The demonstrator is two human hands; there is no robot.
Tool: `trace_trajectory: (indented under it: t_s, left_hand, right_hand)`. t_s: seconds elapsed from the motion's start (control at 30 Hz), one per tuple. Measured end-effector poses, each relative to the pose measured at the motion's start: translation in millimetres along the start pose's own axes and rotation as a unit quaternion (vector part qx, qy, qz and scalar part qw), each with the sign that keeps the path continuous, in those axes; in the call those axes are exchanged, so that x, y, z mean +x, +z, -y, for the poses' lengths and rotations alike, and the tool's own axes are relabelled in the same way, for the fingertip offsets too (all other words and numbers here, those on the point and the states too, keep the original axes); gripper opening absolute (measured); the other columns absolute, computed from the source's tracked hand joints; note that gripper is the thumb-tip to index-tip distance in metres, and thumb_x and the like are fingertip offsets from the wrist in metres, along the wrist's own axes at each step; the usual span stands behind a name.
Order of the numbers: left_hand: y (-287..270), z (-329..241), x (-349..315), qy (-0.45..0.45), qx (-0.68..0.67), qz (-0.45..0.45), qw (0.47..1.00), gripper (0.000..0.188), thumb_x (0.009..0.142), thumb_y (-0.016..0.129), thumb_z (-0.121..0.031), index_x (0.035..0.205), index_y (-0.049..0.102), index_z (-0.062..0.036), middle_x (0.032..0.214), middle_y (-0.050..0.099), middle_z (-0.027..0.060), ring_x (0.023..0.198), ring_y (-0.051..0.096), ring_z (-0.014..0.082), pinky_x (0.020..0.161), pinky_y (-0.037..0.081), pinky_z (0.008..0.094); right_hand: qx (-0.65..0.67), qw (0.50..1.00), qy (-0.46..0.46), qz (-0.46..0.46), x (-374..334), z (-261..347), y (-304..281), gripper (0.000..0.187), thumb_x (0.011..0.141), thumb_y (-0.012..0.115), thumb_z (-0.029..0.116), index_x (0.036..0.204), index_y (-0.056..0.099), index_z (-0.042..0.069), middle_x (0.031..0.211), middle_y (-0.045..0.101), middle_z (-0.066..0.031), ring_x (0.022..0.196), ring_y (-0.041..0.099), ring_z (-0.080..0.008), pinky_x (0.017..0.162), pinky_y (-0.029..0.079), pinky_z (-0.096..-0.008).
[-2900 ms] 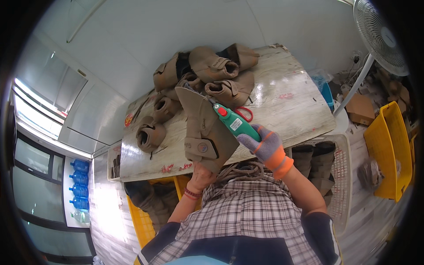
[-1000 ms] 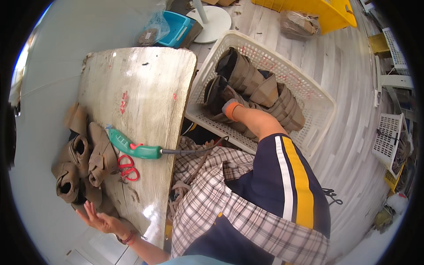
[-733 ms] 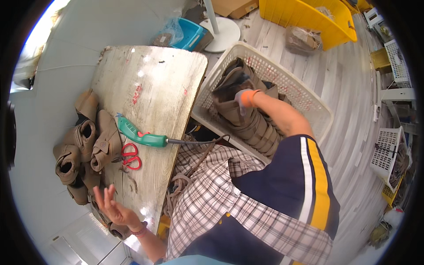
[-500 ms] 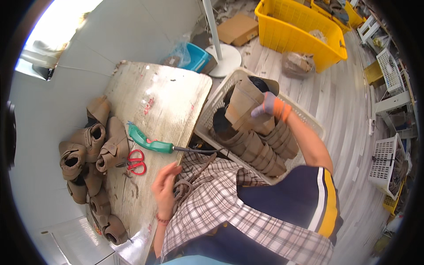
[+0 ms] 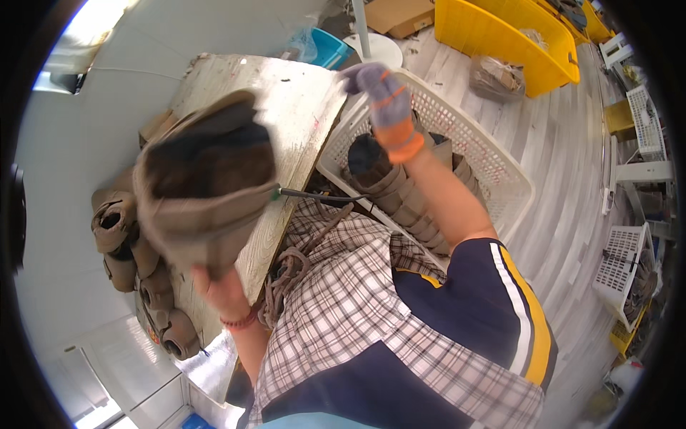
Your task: The person uses a green electric cutter and red scissors to cut the upper part of several beige shoes. They remove the cut sections and place them into a white basket below the table.
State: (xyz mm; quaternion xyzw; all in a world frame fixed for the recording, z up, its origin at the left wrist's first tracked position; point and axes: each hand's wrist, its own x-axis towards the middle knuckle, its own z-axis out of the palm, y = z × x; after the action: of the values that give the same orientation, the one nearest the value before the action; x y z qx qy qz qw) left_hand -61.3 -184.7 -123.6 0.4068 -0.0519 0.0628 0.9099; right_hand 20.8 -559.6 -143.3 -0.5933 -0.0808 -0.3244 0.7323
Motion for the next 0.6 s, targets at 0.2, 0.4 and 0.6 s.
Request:
trace_trajectory:
  t_s: [0.2, 0.4, 0.6]
  left_hand:
    - [-106.6, -39.6, -33.5, 0.086, 0.055, -0.136, 0.985, 0.072, 0.075, 0.074, -0.028, 0.135, 0.042, -0.0045, 0.141, 0.041, 0.0079, 0.130, 0.036, 0.0255, 0.112, 0.024, 0.0440]
    - [-129.7, -37.8, -56.1, 0.068, 0.068, -0.186, 0.978, 0.060, 0.078, 0.071, -0.017, 0.129, 0.046, 0.0019, 0.139, 0.043, 0.0097, 0.127, 0.040, 0.0240, 0.112, 0.027, 0.0384]
    - [-81.9, -63.3, -56.2, 0.013, 0.227, -0.252, 0.941, 0.054, 0.088, 0.061, -0.022, 0.129, 0.041, 0.0057, 0.133, 0.045, 0.0149, 0.120, 0.043, 0.0295, 0.106, 0.034, 0.0407]
  right_hand:
    - [-0.544, 0.740, 0.344, 0.197, -171.1, -188.4, -184.4, 0.053, 0.075, 0.068, 0.036, 0.116, 0.056, 0.005, 0.116, 0.059, -0.0192, 0.107, 0.055, -0.0349, 0.089, 0.046, -0.0406]
    - [-0.551, 0.422, 0.701, 0.165, -380.1, -122.0, -259.7, 0.089, 0.069, 0.071, 0.051, 0.135, 0.039, 0.002, 0.133, 0.046, -0.0216, 0.124, 0.043, -0.0351, 0.099, 0.039, -0.0401]
    - [-0.458, 0.531, 0.695, -0.159, -419.4, -143.0, -235.7, 0.103, 0.067, 0.062, 0.067, 0.144, 0.025, 0.009, 0.144, 0.032, -0.0170, 0.132, 0.031, -0.0359, 0.106, 0.031, -0.0426]
